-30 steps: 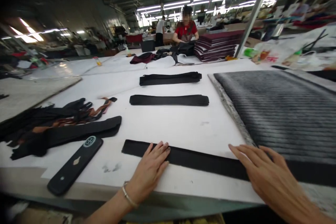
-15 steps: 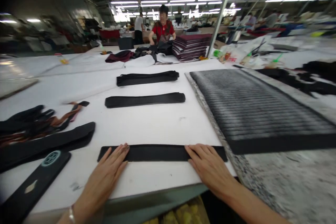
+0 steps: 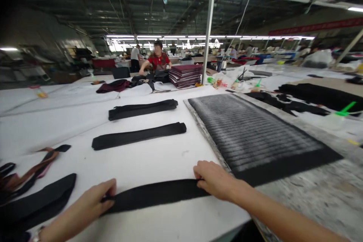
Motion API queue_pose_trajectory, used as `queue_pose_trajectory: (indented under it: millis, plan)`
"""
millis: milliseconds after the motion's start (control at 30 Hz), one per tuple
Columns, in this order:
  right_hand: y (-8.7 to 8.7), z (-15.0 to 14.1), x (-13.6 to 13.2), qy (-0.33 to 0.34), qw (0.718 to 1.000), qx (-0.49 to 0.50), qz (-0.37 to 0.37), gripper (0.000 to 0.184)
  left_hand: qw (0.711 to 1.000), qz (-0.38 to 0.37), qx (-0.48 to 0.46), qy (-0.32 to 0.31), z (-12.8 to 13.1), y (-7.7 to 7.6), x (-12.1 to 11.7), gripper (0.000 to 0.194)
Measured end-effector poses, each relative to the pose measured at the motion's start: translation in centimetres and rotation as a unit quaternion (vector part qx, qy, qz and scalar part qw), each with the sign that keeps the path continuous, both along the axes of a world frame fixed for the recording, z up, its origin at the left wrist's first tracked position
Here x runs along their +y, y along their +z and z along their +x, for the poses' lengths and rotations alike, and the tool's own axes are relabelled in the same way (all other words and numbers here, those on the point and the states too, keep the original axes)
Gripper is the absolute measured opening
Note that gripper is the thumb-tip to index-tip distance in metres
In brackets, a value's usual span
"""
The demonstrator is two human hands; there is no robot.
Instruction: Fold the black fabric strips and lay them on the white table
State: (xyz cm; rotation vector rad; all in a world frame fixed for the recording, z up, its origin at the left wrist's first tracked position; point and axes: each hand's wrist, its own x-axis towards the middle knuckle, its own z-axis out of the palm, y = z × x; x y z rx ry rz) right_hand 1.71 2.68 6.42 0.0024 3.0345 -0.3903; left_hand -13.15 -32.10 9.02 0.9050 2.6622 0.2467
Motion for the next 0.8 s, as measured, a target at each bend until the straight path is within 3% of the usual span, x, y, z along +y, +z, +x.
queue_pose_trajectory:
  millis: [100, 200, 333, 467, 600, 700, 800]
  plan:
    - [2.1, -5.0, 0.5, 0.010, 0.999, 0.037, 0.007, 0.003, 0.998, 0.043, 0.023, 0.035, -5.3, 2.1, 0.4, 0.022]
    - [4.1, -11.3, 0.5, 0.065, 0.988, 0.113, 0.087, 0.014, 0.994, 0.018, 0.103, 0.029, -11.3, 3.9, 0.9, 0.034]
    - [4.2, -18.7, -0.1, 0.099, 0.968, 0.156, 0.170, 0.025, 0.979, -0.009, 0.198, 0.038, -16.4, 3.8, 2.3, 0.043]
    - [1.6, -22.6, -0.4, 0.108, 0.959, 0.178, 0.193, 0.029, 0.948, 0.016, 0.317, 0.036, -16.8, 0.5, 5.2, 0.053]
    - [-0.4, -23.3, -0.5, 0.124, 0.953, 0.186, 0.204, 0.037, 0.941, 0.047, 0.334, -0.020, -15.7, -3.8, 9.2, 0.053]
    - [-0.3, -22.3, -1.0, 0.112, 0.955, 0.169, 0.217, 0.036, 0.946, 0.062, 0.314, -0.056, -14.9, -6.2, 10.5, 0.058]
    - [0.9, -20.8, -1.0, 0.099, 0.957, 0.147, 0.228, 0.032, 0.949, 0.082, 0.296, -0.075, -15.7, -8.1, 9.9, 0.055]
